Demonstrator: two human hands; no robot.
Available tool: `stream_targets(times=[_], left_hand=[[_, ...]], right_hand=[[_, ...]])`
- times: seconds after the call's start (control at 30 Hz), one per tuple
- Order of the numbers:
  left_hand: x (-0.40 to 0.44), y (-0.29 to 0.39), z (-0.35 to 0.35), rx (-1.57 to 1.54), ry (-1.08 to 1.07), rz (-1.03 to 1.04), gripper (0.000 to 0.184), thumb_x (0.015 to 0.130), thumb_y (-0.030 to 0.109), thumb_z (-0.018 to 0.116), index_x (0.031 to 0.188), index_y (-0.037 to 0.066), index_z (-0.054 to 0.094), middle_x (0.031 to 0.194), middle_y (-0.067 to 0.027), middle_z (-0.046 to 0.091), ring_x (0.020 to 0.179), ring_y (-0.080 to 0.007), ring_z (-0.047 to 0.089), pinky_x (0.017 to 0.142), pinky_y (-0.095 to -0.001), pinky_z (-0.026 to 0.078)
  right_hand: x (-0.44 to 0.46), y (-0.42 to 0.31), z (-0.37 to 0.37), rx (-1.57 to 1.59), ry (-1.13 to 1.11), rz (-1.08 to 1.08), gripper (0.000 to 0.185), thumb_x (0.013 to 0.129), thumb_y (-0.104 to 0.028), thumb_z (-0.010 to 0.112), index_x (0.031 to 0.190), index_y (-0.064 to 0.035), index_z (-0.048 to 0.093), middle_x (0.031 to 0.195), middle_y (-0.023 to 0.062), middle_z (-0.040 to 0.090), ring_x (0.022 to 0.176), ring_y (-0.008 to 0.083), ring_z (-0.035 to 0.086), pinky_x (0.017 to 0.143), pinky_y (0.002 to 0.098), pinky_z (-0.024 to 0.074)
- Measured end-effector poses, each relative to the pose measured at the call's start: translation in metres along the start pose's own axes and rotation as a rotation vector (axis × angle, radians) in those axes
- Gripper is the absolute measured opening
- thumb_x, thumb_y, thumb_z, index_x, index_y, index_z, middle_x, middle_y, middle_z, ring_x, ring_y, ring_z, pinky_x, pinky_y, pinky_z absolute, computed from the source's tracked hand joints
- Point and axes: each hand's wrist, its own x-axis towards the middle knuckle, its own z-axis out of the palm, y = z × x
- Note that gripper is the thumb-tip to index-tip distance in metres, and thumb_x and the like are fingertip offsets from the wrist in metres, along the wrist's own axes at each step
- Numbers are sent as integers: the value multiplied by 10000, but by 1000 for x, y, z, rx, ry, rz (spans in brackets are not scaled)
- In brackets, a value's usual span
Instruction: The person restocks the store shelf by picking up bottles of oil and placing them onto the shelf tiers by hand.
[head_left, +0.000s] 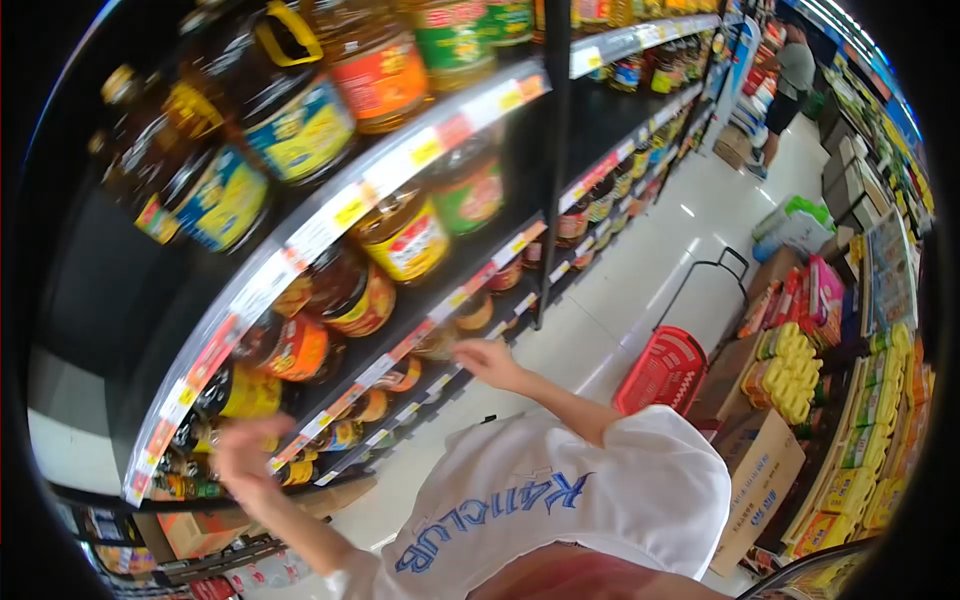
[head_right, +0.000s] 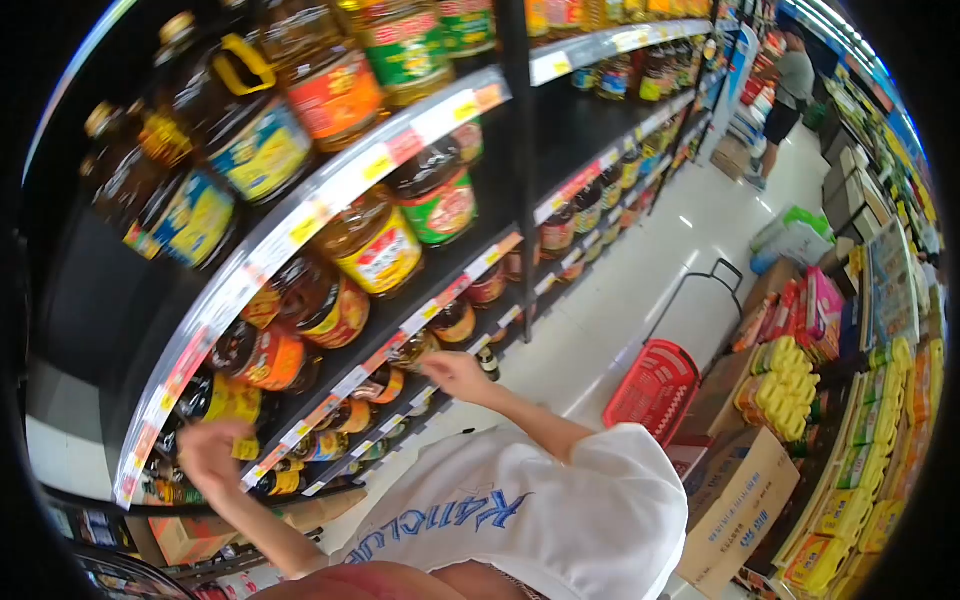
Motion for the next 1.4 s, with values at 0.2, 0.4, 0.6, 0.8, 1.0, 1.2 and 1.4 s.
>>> stream_targets(times=[0.2, 0.4, 0.6, 0.8, 1.0, 1.2, 1.4], left_hand=[[-136, -223, 237, 129, -340, -1106, 539, 946, 373, 667, 1327, 4, 571, 1158, -182, 696, 1066, -245, 665, 925, -340, 511], [-10, -211, 359, 42, -775, -946, 687, 912, 437, 676, 1427, 18, 500, 1382, -228, 576, 1251, -322, 589, 1025, -377, 463], [77, -258, 435, 395, -1092, -580, 682, 910, 434, 664, 1410, 2, 496, 1350, -235, 583, 1226, -366, 578, 1008, -421, 472], [99, -338, 522, 106, -1195, -546, 654, 907, 470, 649, 1343, -6, 548, 1288, -243, 621, 1183, -395, 602, 990, -445, 466], [193, -403, 598, -45, -1137, -552, 555, 910, 382, 674, 1289, -12, 583, 1192, -248, 663, 1119, -369, 643, 953, -419, 492], [279, -455, 687, -373, -464, -617, 433, 943, 141, 657, 1333, -3, 537, 1219, -151, 659, 1041, -223, 677, 860, -338, 543], [305, -486, 714, -217, -422, -684, 460, 967, 92, 626, 1387, -14, 473, 1268, -161, 630, 1032, -214, 677, 870, -313, 545]], right_hand=[[-147, 68, -212, 73, 583, 916, 260, 958, -217, 631, 1140, -35, 661, 937, 74, 742, 760, 122, 676, 582, 263, 506], [-131, 71, -336, -29, 707, 892, 307, 973, -272, 619, 1169, -36, 646, 976, 87, 743, 768, 137, 676, 615, 267, 505], [-35, 71, -361, 143, 723, 742, 314, 982, -282, 610, 1203, -61, 635, 1040, 72, 726, 844, 146, 671, 692, 275, 508], [17, 106, -360, 144, 307, 730, 341, 989, -241, 603, 1265, -42, 608, 1068, 79, 710, 877, 161, 670, 757, 297, 534], [67, 133, -447, 3, 185, 799, 370, 972, -193, 622, 1285, 3, 597, 1079, 104, 704, 926, 178, 673, 834, 310, 541], [134, 198, -590, -167, 347, 651, 293, 958, -132, 630, 1212, 15, 635, 954, 93, 716, 807, 145, 670, 727, 298, 552], [270, 191, -694, -139, 625, 266, 227, 970, -144, 653, 1157, -15, 656, 906, 41, 691, 774, 109, 657, 655, 258, 504]])
